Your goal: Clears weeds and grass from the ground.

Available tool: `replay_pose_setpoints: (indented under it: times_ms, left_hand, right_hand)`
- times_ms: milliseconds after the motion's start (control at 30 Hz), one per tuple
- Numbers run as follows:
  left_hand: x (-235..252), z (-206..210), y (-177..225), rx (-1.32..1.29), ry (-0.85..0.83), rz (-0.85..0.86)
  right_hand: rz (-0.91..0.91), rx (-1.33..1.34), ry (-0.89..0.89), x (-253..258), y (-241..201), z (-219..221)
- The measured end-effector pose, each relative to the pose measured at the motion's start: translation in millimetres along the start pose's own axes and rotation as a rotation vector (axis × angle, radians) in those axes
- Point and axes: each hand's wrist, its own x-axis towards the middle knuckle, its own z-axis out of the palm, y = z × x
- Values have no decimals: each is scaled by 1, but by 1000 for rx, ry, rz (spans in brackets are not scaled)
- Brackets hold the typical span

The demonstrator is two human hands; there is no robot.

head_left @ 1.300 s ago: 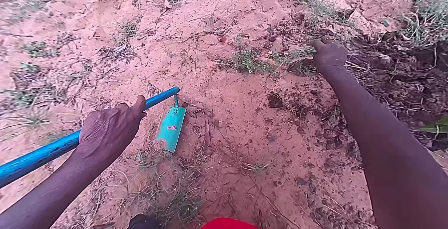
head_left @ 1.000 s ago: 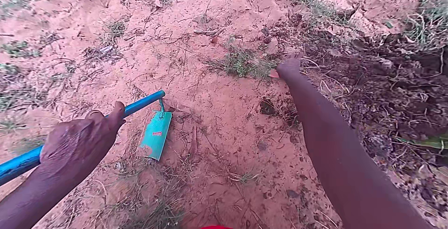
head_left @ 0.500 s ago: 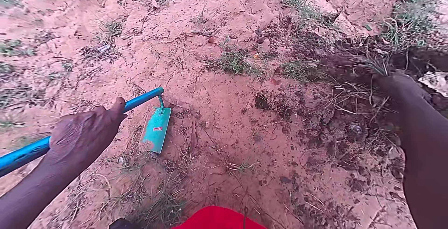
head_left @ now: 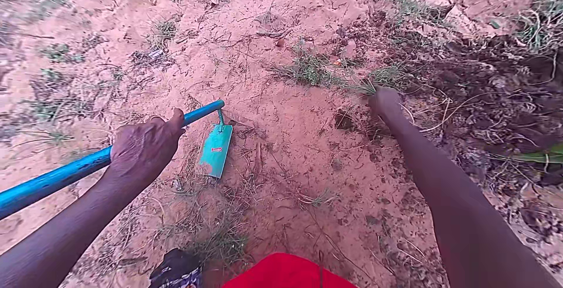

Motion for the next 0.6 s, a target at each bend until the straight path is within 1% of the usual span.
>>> replay_pose_setpoints:
  times_ms: [67,100,233,300,367,467,500,533,600]
  left_hand:
    - [0,0,0,27,4,0]
    - [0,0,1,29,7,4]
    - [1,-1,1,19,-4,-2]
    - [2,1,0,19,-3,3]
    - [4,3,-1,22,2,2]
    - [3,3,0,39,-15,-11]
    - [2,0,2,43,-24,-16]
    - [1,-2,4,44,-26,-19]
    - [1,-4,4,36,-12,-16]
  right_hand:
    - [113,116,11,19,-16,10]
    - [137,208,27,25,-22,12]
    - [144,467,139,52,-47,21]
    - [93,566,180,54,-57,28]
    - [96,708,267,53,-58,38]
    - [247,1010,394,66,-48,52]
    - [262,1098,391,69,-44,54]
    - [263,1133,362,67,-42,53]
    - [243,1085,278,51,-43,50]
